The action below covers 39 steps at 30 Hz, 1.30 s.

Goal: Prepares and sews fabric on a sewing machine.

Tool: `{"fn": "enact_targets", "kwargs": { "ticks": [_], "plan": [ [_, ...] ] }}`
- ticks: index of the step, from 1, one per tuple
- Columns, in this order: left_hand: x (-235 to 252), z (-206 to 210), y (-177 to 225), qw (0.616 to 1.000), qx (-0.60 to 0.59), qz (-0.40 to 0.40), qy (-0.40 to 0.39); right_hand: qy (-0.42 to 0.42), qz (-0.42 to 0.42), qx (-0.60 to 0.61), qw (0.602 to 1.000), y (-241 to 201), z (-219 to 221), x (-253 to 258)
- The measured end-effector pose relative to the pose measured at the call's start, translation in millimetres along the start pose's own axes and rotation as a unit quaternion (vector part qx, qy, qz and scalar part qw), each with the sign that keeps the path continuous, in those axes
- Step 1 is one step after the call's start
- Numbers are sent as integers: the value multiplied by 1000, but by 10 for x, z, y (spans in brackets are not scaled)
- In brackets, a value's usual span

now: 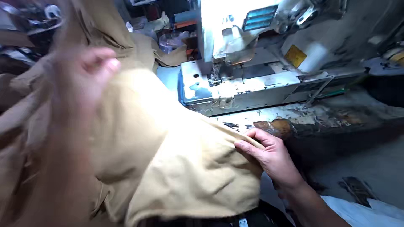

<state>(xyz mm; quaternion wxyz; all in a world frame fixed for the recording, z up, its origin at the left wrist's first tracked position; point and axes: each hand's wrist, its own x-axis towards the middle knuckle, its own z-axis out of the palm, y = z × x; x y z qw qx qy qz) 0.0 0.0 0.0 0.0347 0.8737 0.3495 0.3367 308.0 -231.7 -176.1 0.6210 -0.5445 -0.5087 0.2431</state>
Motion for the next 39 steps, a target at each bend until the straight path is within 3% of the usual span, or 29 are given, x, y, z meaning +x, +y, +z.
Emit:
{"fn": "enact_targets", "kwargs": {
  "ticks": [2, 4, 7, 9, 12, 15, 18, 22, 25, 27, 30, 32, 34, 35, 37, 38, 39],
  "plan": [
    [-422, 920, 760, 981, -184, 54, -43, -5, 60, 39, 997, 96, -78, -81],
    [-807, 1615, 1290, 944, -282, 54, -162, -16, 72, 81, 994, 168, -162, -165],
    [-845, 2085, 1463, 921, -318, 55, -215, -50, 98, 99, 989, 274, -323, -272],
    [-696, 2070, 1364, 926, -317, 61, -196, -83, 109, 35, 990, 390, -406, -387],
    [-696, 2044, 1311, 935, -323, 18, -147, -112, 59, -24, 992, 506, -321, -471],
    [-1040, 1978, 1464, 894, -426, -84, -105, -98, 23, 17, 995, 468, -168, -408],
    [-1353, 1914, 1614, 843, -491, -172, -138, -91, 11, 51, 994, 416, -74, -359],
    [-1371, 1838, 1661, 826, -488, -207, -191, -103, -42, 36, 993, 326, -29, -355],
    [-1422, 1758, 1608, 735, -593, -235, -231, -139, -64, 67, 986, 221, -83, -379],
    [-1470, 1752, 1554, 668, -657, -273, -216, -125, -33, 106, 986, 169, -102, -379],
    [-1355, 1608, 1450, 633, -709, -284, -126, -44, 32, 45, 997, 262, -50, -333],
    [-1310, 1380, 1295, 582, -776, -233, -63, -32, 61, 35, 997, 433, -2, -308],
    [-1447, 1199, 1103, 521, -831, -191, -37, -91, 125, 209, 966, 399, 10, -274],
    [-1591, 1146, 980, 508, -840, -184, -41, -138, 164, 325, 921, 319, 10, -246],
    [-1856, 1038, 762, 570, -793, -205, -71, -225, 216, 506, 804, 192, 23, -200],
    [-1930, 990, 701, 614, -754, -214, -91, -247, 232, 542, 769, 143, 46, -171],
    [-1966, 944, 678, 666, -708, -208, -107, -253, 242, 550, 758, 117, 71, -146]
  ]
}}
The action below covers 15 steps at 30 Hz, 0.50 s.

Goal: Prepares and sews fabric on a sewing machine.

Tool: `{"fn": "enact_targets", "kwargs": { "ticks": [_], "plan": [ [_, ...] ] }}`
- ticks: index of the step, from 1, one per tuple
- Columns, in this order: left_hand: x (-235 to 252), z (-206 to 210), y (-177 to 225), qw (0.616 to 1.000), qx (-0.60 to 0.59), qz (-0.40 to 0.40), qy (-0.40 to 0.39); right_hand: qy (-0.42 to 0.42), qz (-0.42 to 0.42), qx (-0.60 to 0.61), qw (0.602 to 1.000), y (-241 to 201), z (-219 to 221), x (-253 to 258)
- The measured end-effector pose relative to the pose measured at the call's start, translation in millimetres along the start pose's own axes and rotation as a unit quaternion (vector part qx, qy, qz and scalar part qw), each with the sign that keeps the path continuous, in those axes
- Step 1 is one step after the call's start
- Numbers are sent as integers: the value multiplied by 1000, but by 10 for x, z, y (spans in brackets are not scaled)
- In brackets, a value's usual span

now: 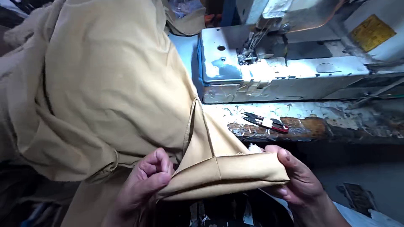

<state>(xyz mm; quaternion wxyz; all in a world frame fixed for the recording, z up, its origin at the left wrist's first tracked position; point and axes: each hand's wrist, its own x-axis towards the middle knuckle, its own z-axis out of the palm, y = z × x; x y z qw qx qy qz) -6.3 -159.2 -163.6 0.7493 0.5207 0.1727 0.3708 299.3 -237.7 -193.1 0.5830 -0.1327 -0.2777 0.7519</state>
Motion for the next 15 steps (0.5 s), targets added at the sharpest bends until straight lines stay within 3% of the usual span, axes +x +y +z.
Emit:
{"fn": "enact_targets", "kwargs": {
  "ticks": [3, 5, 7, 9, 10, 12, 14, 15],
  "plan": [
    [-19, 11, 121, 982, 172, 65, 37, 33, -38, -142, 989, -52, 32, 78],
    [-17, 44, 134, 960, 246, 121, 64, 31, -120, -294, 948, -99, 91, 54],
    [-28, 109, 130, 924, 340, 161, 64, 35, -202, -456, 866, -88, 197, -36],
    [-29, 206, 111, 873, 426, 223, 86, 83, -274, -607, 742, -23, 291, -118],
    [-28, 246, 96, 845, 455, 261, 101, 102, -303, -655, 684, 8, 317, -140],
    [-14, 296, 58, 800, 486, 326, 137, 126, -353, -702, 606, 58, 337, -166],
    [64, 310, 12, 798, 477, 327, 170, 143, -392, -722, 552, 66, 333, -173],
    [142, 336, 5, 829, 439, 301, 171, 147, -404, -729, 532, 44, 334, -170]
  ]
}}
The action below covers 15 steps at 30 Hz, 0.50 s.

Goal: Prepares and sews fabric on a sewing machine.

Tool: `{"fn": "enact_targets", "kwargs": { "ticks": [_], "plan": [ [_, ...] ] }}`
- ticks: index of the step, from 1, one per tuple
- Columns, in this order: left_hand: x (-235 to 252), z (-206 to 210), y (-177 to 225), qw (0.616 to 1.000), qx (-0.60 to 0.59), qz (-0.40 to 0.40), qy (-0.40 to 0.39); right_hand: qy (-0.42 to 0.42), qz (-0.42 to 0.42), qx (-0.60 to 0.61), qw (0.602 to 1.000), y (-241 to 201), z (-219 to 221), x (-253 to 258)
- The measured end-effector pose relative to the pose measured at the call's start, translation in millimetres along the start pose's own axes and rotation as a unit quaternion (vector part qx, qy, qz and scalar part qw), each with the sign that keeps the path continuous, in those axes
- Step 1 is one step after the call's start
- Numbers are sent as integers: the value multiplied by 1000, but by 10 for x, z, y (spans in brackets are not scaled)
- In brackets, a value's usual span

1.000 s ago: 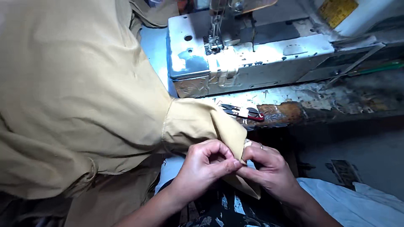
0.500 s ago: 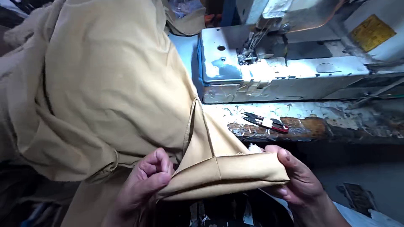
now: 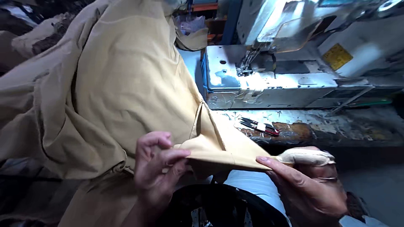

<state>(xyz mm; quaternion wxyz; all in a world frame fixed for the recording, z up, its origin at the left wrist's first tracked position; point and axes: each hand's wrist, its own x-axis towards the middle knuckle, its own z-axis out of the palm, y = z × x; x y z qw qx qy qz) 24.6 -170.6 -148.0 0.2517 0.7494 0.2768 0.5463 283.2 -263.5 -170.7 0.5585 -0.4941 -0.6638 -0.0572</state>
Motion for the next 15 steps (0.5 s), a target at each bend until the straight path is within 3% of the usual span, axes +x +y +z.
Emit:
{"fn": "enact_targets", "kwargs": {
  "ticks": [2, 4, 6, 8, 11, 13, 15],
  "plan": [
    [234, 173, 56, 981, -162, -107, -19, 11, -10, -18, 1000, 37, -29, 76],
    [631, 363, 141, 969, -212, -118, -38, 11, 20, 10, 1000, 136, -16, 233],
    [1161, 549, 76, 992, -109, -5, -64, 28, 123, 134, 983, 287, 101, 412],
    [1668, 783, -200, 992, 56, 64, -98, 25, 263, 309, 914, 483, 235, 564],
    [2185, 1202, -678, 945, 216, 10, -246, 12, 373, 409, 833, 754, 416, 697],
    [2408, 1463, -824, 927, 247, -32, -280, 8, 382, 415, 826, 836, 503, 761],
    [2491, 1562, -865, 927, 246, -20, -284, -5, 365, 400, 841, 876, 547, 799]
  ]
}}
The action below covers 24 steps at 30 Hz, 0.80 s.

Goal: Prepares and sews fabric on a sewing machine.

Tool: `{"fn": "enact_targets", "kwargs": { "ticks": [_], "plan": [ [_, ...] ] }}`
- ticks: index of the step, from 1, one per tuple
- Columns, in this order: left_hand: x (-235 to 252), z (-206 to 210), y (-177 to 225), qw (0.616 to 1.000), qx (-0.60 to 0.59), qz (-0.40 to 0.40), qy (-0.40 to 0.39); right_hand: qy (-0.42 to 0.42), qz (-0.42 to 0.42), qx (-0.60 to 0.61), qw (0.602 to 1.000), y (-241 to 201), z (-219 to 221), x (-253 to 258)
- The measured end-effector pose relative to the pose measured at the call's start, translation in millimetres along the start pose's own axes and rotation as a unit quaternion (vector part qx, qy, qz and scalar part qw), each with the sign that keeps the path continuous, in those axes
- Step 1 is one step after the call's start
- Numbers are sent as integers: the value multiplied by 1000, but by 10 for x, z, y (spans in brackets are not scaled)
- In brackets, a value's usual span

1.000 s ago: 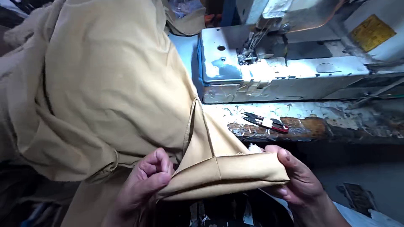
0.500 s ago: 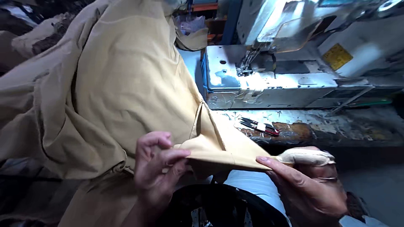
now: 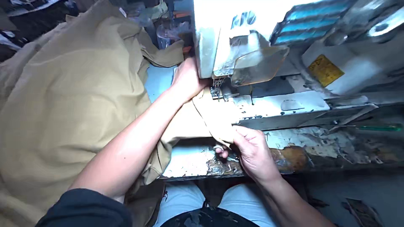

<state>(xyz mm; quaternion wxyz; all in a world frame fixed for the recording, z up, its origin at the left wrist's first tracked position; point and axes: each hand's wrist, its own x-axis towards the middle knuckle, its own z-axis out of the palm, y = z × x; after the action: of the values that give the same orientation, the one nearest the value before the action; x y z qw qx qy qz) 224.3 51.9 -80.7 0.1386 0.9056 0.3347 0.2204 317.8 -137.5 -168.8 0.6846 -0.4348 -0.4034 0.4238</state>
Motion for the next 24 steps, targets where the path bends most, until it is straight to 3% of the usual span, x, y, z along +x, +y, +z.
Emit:
{"fn": "enact_targets", "kwargs": {
  "ticks": [4, 7, 10, 12, 15, 18, 21, 24],
  "plan": [
    [-8, -21, 12, 999, 14, 37, 15, -9, -31, -24, 999, 54, 22, 23],
    [9, -22, 13, 1000, 4, 22, 7, -14, -30, -49, 998, 72, -7, 49],
    [43, -24, 38, 999, 30, -24, -7, -12, -70, -202, 977, 73, -83, -6],
    [-2, -101, 82, 997, 64, -43, -12, 29, -149, -309, 939, 46, -151, -149],
    [-462, -257, 87, 994, 32, 58, 84, 105, -301, -357, 878, -91, -224, -279],
    [-1039, -160, 125, 976, -3, 152, 155, 76, -320, -405, 853, -228, -174, -174],
    [-1105, 96, 116, 959, -11, 168, 227, 18, -246, -299, 922, -194, -50, -51],
    [-974, -4, 243, 917, -91, 200, 332, 1, -136, -147, 980, -152, 27, -52]
  ]
}}
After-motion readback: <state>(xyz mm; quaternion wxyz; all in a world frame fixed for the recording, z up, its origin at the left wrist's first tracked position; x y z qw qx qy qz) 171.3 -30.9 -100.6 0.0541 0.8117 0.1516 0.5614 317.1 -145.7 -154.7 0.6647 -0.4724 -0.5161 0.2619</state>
